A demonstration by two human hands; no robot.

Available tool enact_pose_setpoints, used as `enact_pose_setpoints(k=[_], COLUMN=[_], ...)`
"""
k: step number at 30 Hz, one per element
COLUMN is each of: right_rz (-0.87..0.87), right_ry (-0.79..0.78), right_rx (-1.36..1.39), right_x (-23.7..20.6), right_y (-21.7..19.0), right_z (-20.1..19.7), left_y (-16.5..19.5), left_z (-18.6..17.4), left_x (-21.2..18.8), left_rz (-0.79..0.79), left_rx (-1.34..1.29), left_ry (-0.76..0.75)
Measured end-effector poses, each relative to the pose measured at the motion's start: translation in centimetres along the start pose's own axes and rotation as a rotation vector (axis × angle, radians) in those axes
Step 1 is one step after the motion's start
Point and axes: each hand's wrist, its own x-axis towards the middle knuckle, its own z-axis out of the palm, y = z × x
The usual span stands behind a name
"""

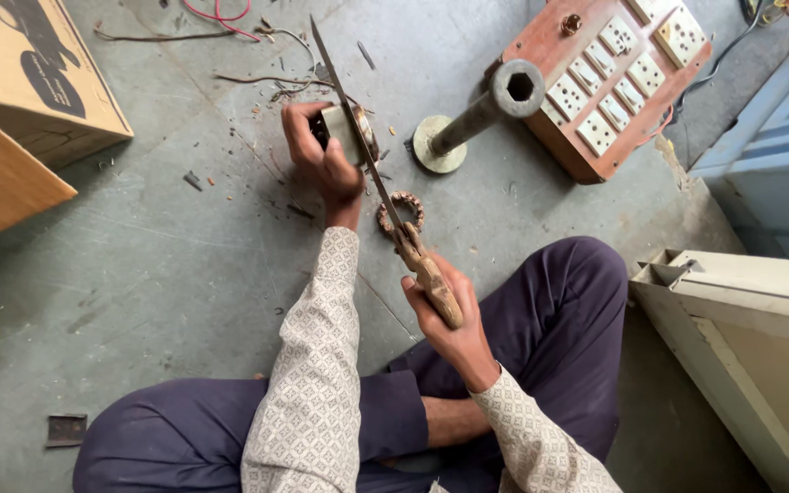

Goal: The person sits cross-legged on the floor holding a small metal component in one hand and saws through it with a hacksaw, repeatedly drawing the blade back and forth across the metal while adjusting the workpiece between cuts.

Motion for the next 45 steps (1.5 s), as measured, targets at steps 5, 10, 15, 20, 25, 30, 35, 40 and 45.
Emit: enact_pose_setpoints(k=[5, 10, 15, 20, 25, 30, 35, 40, 45], right_rz=[-0.093, -0.104, 0.007, -0.262, -0.118, -0.003, 0.055, -0.165, -0.223], right_ry=[0.054, 0.075, 0.046, 0.162, 0.059, 0.070, -0.012, 0.114, -0.056], right_rx=[-0.067, 0.007, -0.029, -0.104, -0.011, 0.041, -0.006, -0.044, 0.068], right_x=[2.2, -0.7, -3.5, 1.4, 1.3, -0.1, 2.4, -2.4, -3.2], right_y=[1.7, 4.3, 3.1, 2.7, 3.4, 2.9, 3.1, 2.9, 2.8], right_z=[0.3, -0.7, -2.3, -1.1, -0.8, -0.8, 0.2, -0.9, -1.9], left_y=[-0.3, -0.1, 0.3, 0.4, 0.4, 0.7, 0.2, -0.1, 0.3], left_z=[0.5, 0.5, 0.4, 0.7, 0.3, -0.6, 0.3, 0.4, 0.3], left_x=[0.2, 0.1, 0.3, 0.4, 0.1, -0.4, 0.5, 0.9, 0.3], left_rz=[-0.024, -0.050, -0.074, -0.106, 0.061, 0.013, -0.023, -0.019, -0.022], left_rx=[0.007, 0.036, 0.001, -0.009, 0.036, 0.031, 0.029, 0.067, 0.057], left_ry=[0.018, 0.043, 0.034, 0.033, -0.067, -0.080, -0.001, -0.043, -0.028])
